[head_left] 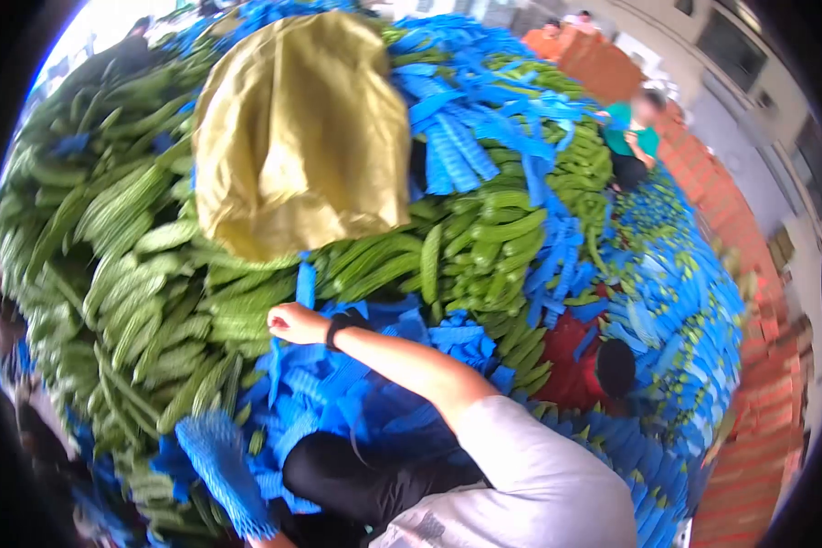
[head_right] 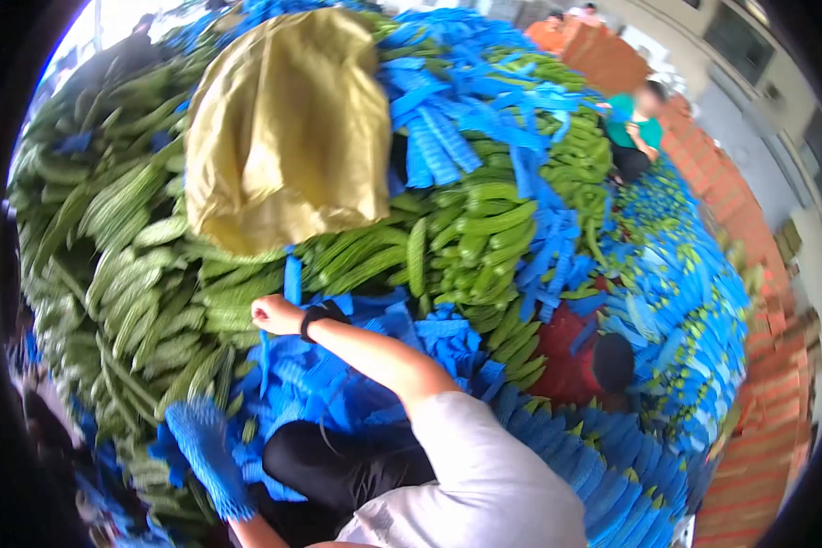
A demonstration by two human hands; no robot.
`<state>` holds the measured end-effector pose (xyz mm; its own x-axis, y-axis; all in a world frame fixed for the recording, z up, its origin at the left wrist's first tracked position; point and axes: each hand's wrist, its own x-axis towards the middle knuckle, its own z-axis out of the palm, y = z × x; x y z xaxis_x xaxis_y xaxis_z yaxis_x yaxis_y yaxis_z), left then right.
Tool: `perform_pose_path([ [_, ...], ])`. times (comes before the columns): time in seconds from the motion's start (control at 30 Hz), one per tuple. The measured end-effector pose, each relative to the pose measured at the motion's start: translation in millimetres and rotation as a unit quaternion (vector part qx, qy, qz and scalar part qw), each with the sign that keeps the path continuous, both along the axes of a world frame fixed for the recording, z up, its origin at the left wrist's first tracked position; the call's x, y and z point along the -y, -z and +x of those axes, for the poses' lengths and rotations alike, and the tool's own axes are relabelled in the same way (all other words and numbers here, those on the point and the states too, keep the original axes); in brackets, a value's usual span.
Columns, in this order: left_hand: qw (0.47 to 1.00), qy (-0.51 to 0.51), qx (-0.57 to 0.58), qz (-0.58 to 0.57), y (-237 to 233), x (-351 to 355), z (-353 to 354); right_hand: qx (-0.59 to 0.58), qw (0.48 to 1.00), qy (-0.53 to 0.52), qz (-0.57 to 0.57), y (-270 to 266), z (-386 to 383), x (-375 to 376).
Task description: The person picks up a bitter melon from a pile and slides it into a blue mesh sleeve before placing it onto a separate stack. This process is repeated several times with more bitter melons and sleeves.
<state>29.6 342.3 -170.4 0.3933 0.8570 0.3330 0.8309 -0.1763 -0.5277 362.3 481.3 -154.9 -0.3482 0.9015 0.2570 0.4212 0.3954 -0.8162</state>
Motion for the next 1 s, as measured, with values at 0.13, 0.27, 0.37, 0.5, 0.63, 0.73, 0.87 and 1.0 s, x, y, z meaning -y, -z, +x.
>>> perform_pose_path([
  [0.13,0.988,-0.090,0.097,-0.082,-15,-16,-13,0.142,0.971,0.078,0.176,26,5,-78],
  [0.27,0.978,-0.113,0.141,-0.101,-18,-25,-25,0.379,0.864,0.196,0.269,13,6,-118],
  [0.37,0.974,-0.123,0.157,-0.111,-16,-26,-30,0.452,0.851,0.214,0.159,19,9,-138],
  [0.5,0.969,-0.134,0.173,-0.114,-16,-26,-35,0.471,0.842,0.234,0.117,38,7,-147],
  [0.63,0.964,-0.133,0.196,-0.122,-19,-28,-33,0.426,0.875,0.192,0.124,42,-3,-142],
  [0.73,0.954,-0.133,0.234,-0.127,-20,-20,-26,0.362,0.925,0.108,-0.040,-14,-13,-99],
  [0.87,0.918,-0.125,0.347,-0.148,-28,7,-5,0.212,0.967,0.028,-0.140,3,-38,-65],
  [1.0,0.822,-0.105,0.528,-0.186,-41,49,31,-0.243,0.831,-0.149,-0.478,-80,-49,29],
])
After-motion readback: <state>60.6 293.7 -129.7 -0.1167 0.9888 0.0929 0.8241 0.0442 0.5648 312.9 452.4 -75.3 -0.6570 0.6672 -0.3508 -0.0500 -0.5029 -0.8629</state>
